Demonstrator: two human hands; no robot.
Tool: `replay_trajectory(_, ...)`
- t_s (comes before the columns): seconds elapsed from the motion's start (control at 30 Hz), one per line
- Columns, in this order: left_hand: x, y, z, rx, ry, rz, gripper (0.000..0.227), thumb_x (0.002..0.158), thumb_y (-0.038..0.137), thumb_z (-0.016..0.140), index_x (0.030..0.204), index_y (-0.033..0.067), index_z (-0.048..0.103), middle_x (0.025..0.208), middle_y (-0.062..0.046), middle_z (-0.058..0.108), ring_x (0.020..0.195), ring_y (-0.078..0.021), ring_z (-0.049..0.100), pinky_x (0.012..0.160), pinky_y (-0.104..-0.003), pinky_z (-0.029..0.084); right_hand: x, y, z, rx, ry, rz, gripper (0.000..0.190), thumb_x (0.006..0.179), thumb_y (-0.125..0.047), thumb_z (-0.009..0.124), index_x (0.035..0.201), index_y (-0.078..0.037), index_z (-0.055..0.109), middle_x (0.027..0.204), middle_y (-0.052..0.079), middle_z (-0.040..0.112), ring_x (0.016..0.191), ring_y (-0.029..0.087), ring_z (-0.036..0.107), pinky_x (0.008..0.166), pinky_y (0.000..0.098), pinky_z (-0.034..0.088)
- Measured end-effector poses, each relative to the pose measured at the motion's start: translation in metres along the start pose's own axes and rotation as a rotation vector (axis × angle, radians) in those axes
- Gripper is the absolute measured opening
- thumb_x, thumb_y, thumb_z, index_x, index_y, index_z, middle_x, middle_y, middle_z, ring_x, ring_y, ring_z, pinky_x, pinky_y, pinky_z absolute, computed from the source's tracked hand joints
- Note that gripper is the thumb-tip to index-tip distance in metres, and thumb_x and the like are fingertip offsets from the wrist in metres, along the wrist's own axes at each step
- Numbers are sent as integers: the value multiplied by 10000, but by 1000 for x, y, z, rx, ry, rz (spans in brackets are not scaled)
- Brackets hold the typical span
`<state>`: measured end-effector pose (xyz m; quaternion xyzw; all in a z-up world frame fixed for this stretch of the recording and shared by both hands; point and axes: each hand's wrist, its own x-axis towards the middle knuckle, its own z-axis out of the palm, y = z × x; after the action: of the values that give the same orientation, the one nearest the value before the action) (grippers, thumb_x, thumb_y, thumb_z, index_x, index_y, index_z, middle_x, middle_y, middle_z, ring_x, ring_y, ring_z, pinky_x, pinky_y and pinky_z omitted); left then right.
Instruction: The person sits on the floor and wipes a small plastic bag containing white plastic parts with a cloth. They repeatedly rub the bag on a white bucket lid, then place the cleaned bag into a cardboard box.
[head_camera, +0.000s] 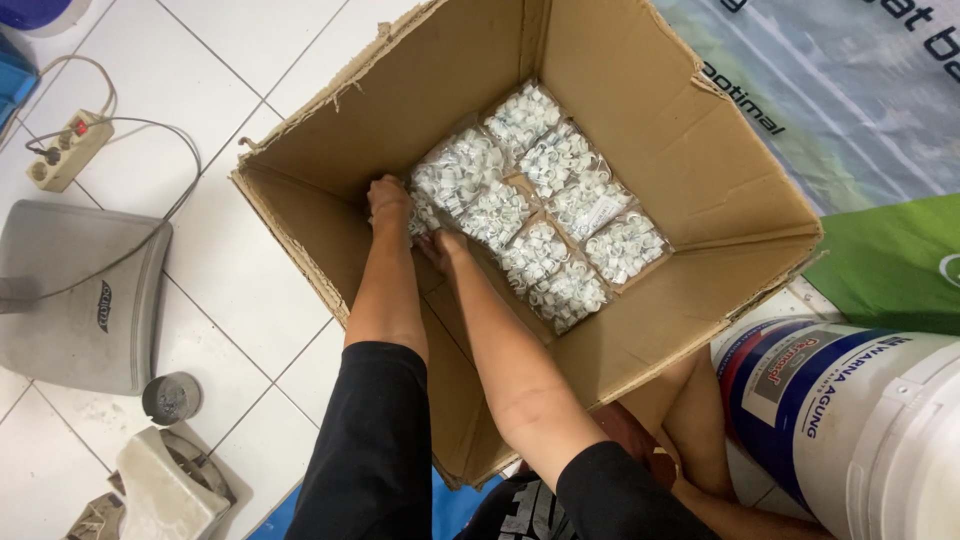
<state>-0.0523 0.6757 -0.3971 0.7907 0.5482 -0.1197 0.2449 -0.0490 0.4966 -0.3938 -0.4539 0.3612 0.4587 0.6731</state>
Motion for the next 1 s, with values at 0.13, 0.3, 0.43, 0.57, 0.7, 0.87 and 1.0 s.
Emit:
replay_trajectory(0.13,9,-7,8,-17,0,34,227,1045,97,663,981,-51,822,864,-250,791,840,-329,803,674,-488,697,-19,-14,-14,-236,-388,53,561,1080,17,641,1596,124,449,1579,289,582,1499,344,575,1168,392,616)
replay_trajectory(0.3,-65,28,-51,118,-93,62,224,1010,47,653,1053,-75,836,956,-302,797,977,-440,808,777,-566,677,-109,-40,18,-1137,-246,-338,713,1083,-372,569,1742,-149,410,1788,178,395,1691,344,282,1359,515,325)
replay_trajectory(0.43,-46,34,-46,133,-102,115,254,1004,66,631,1051,-78,835,969,-315,797,971,-456,806,796,-577,680,-76,-65,2,-1435,-209,-377,653,1082,-337,482,1628,20,521,1635,283,556,1575,403,487,1259,586,461)
replay_trajectory(0.57,-66,84,-74,173,-115,256,372,1004,120,574,1195,-110,796,1138,-358,769,1099,-514,762,900,-623,637,-90,-121,7,-1761,-278,-640,591,1040,-331,524,1450,66,675,1497,322,657,1430,502,622,1175,661,519)
replay_trajectory(0.7,-112,142,-108,164,-70,446,521,1029,206,480,1413,-56,715,1359,-365,719,1242,-581,702,1055,-684,577,-166,-186,-1,-1819,-215,-888,561,1086,-300,470,1544,8,570,1600,250,569,1468,512,582,1187,725,476)
replay_trajectory(0.87,-264,207,-170,104,22,801,483,1054,149,533,1516,40,625,1441,-280,641,1230,-612,671,1019,-767,564,-255,-232,-42,-1749,-187,-1179,404,1000,-272,542,1319,-52,658,1378,158,630,1203,512,736,1035,713,567)
replay_trajectory(1.0,-385,218,-192,117,323,1144,431,1093,79,495,1504,71,624,1290,-202,712,1104,-507,752,866,-619,620,-388,-253,-107,-1542,-94,-1648,326,1008,-40,523,1262,-25,726,1184,137,678,1039,468,780,882,613,625)
